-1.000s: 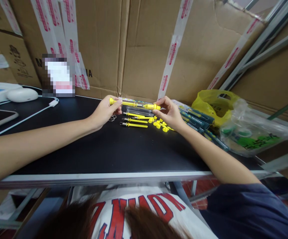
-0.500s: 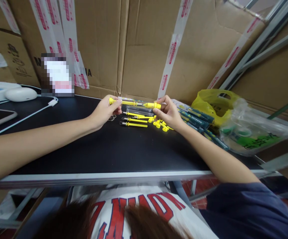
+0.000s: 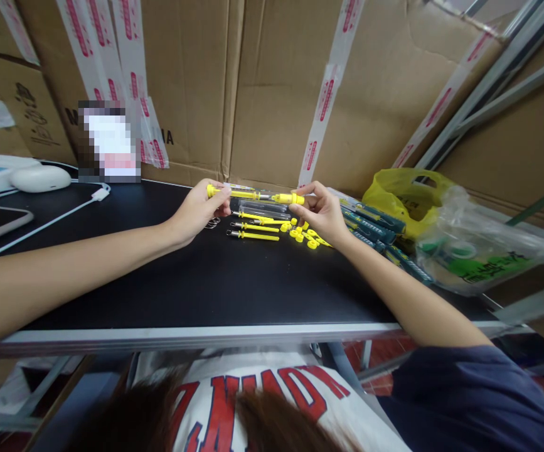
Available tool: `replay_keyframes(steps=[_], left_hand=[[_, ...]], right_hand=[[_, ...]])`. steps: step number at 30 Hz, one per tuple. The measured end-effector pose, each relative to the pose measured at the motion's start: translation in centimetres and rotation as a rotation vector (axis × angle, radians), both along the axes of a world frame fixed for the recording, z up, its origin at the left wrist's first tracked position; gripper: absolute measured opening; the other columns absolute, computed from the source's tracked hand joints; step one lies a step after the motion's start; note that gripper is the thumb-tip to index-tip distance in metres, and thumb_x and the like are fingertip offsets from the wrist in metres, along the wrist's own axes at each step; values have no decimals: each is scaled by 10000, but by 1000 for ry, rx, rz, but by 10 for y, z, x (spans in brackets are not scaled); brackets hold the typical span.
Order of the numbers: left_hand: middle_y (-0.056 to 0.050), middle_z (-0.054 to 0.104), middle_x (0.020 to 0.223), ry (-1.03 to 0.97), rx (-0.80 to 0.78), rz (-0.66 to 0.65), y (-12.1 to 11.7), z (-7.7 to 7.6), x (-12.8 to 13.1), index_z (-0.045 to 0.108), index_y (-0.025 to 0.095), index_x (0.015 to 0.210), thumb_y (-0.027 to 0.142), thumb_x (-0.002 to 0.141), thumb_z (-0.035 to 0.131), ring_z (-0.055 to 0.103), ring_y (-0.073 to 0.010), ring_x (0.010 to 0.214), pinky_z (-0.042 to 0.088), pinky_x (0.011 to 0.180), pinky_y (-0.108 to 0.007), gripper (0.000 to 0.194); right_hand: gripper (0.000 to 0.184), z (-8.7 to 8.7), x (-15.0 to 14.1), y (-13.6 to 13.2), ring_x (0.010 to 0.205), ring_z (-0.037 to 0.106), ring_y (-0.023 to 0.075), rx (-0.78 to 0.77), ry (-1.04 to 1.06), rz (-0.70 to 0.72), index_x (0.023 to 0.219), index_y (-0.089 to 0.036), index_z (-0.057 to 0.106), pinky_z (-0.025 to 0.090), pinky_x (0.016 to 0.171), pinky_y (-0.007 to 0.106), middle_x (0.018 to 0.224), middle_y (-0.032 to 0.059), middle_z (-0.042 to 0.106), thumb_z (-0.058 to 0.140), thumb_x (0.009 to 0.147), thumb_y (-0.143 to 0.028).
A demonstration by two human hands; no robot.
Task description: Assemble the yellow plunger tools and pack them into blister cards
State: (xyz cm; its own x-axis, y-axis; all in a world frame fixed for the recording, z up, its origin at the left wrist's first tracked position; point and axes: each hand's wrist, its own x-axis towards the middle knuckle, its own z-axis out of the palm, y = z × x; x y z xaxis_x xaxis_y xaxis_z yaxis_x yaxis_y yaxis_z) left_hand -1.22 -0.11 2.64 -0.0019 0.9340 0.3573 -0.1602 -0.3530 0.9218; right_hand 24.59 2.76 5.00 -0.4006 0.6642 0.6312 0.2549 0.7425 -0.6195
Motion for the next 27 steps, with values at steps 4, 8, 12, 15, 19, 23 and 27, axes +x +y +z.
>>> replay_keyframes(steps=[4,8,12,15,19,23,27], left_hand=[[50,546,656,2,-3,0,1,0,0,475,180,864,291,817,652,544,-80,583,479,627,-244,214],[49,542,658,8,11,-1,1,-1,0,473,180,860,305,811,662,541,-81,582,473,628,-247,232],[50,543,662,21,32,3,1,0,0,472,183,856,302,806,666,542,-86,581,476,636,-258,233],[52,544,658,21,16,4,1,0,0,474,181,860,277,820,646,545,-85,579,475,634,-254,202],[55,543,641,29,2,25,0,1,0,476,175,865,240,855,598,544,-77,571,472,629,-237,139],[57,542,638,33,2,29,-1,2,1,470,175,871,239,865,581,544,-72,569,470,616,-225,128],[58,540,645,43,29,20,1,1,0,468,180,873,247,858,586,546,-72,574,477,624,-230,137]], right_hand=[[370,-1,3,6,616,489,88,136,1,-62,907,-205,591,453,539,226,729,-30,491,761,718,-475],[380,-1,3,7,723,518,114,137,-32,-76,897,-201,589,469,592,239,853,7,543,753,716,-493],[377,-1,2,5,744,545,127,89,-27,-60,900,-199,579,475,597,244,854,12,569,748,721,-486],[372,-1,2,5,763,561,132,82,-22,-46,899,-198,575,479,597,243,867,16,584,752,719,-471],[360,0,1,4,789,574,134,110,-25,-46,887,-196,570,484,610,240,876,16,592,765,711,-442],[358,0,1,4,789,573,132,101,-19,-47,890,-194,565,484,616,241,879,16,598,759,719,-441],[371,-3,3,7,746,550,121,62,-11,-30,912,-195,566,487,601,241,858,9,588,760,721,-448]])
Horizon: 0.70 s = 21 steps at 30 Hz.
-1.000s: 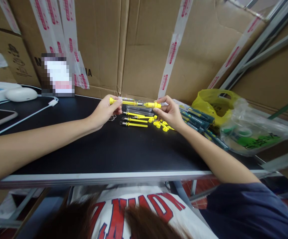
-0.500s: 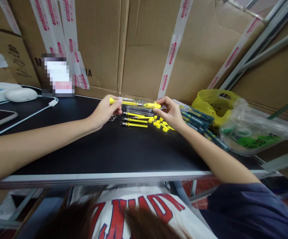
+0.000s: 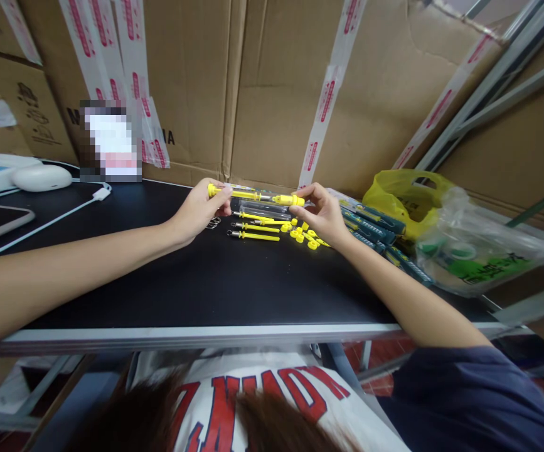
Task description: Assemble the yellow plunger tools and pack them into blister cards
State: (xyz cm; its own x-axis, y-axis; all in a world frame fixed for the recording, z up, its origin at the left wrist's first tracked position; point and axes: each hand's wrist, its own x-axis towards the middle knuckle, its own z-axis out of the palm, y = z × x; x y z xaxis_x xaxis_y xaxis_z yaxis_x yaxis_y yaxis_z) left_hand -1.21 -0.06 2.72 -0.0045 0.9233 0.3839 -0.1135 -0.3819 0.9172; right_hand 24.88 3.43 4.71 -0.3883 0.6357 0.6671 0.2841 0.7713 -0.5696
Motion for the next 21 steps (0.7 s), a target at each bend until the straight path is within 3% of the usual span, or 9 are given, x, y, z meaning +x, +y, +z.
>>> replay_keyframes(steps=[9,21], left_hand=[[51,544,625,6,19,-12,1,-1,0,476,181,858,275,831,635,548,-85,572,472,630,-252,187],[53,561,614,18,2,-6,2,-2,-1,474,180,878,292,824,632,555,-82,565,472,618,-237,202]], right_hand=[[396,0,0,2,701,528,106,-85,21,35,902,-201,545,496,590,240,841,0,564,756,716,-479],[382,3,0,0,715,539,116,-55,-8,34,895,-195,552,486,594,252,865,10,570,764,715,-457]])
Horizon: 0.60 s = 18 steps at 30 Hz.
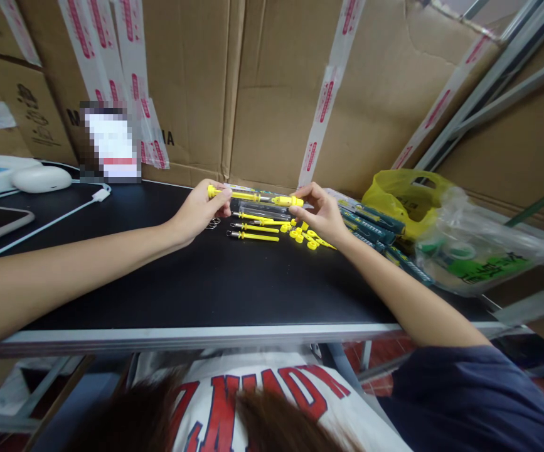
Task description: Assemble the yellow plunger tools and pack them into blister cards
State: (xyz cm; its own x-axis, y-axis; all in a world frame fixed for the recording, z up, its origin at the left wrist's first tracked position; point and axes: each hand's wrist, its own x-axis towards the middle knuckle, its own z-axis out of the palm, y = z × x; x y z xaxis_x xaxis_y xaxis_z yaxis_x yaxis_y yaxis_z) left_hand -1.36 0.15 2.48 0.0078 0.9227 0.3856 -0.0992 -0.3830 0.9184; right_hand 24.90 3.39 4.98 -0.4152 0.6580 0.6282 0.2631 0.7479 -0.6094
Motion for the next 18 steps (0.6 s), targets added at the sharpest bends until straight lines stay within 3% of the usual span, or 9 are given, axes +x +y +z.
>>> replay_keyframes(steps=[10,18], left_hand=[[50,562,636,4,12,-1,1,-2,0,479,184,885,316,809,646,558,-89,573,463,634,-252,226],[47,557,643,4,8,-5,-1,0,1,476,177,884,284,828,631,556,-87,573,458,628,-252,197]], right_hand=[[407,-2,-1,-2,669,524,104,-25,2,32,917,-215,512,493,548,235,836,-1,545,741,733,-497],[407,-1,-6,-6,518,500,69,-76,-2,95,923,-239,432,499,490,235,757,-38,531,691,779,-518]])
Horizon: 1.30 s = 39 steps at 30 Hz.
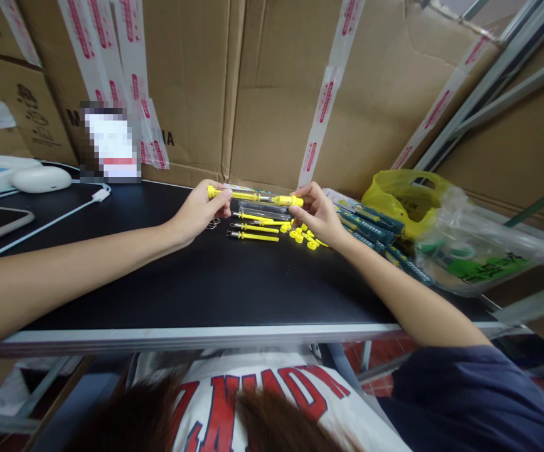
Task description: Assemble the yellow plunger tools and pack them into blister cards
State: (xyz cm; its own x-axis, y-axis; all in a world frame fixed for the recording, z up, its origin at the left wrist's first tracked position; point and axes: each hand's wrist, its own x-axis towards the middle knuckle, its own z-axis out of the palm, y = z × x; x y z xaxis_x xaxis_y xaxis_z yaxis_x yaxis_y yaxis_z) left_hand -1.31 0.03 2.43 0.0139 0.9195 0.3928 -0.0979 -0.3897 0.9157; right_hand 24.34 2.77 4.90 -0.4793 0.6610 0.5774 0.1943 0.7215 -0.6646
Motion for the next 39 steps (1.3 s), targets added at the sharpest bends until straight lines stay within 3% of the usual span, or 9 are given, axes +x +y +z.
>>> replay_keyframes(steps=[6,12,16,20,26,32,39], left_hand=[[51,554,633,-32,-27,-11,-2,1,1,473,176,881,270,839,627,546,-78,570,457,622,-236,185],[50,552,652,-11,3,-19,0,1,0,467,189,872,323,813,655,549,-88,571,464,618,-251,238],[47,553,638,-2,5,-7,1,1,0,470,190,868,313,816,647,551,-92,572,465,624,-255,222],[53,550,624,-7,-2,7,1,0,0,469,187,869,287,826,630,547,-86,561,459,613,-246,194],[54,561,632,2,15,2,2,-1,-1,477,189,881,288,829,622,559,-85,563,462,611,-241,183],[57,561,624,-5,-4,7,0,0,0,474,181,883,252,839,610,554,-79,561,458,614,-237,160],[63,558,619,-2,-16,8,0,0,1,469,177,887,250,846,596,553,-79,558,454,614,-239,152]], right_hand=[[425,2,-1,-5,398,460,72,-89,7,8,949,-260,388,438,385,228,572,-103,446,672,791,-535],[415,-2,0,-2,367,380,70,-92,24,22,947,-267,400,469,399,248,504,-124,399,674,790,-537],[411,-1,0,-2,373,405,81,-81,5,-35,951,-262,440,443,402,246,484,-119,389,692,773,-534],[393,0,3,2,444,439,84,14,-2,-112,942,-245,512,415,437,233,548,-90,402,725,747,-511],[290,1,6,5,780,523,128,256,-51,-180,917,-213,570,476,629,248,896,15,522,714,781,-424],[273,0,5,4,756,526,124,238,-74,-146,942,-209,534,470,665,258,867,10,538,674,821,-409],[323,-5,5,9,676,501,106,167,-62,-62,968,-224,468,452,599,238,805,-12,510,640,843,-467]])
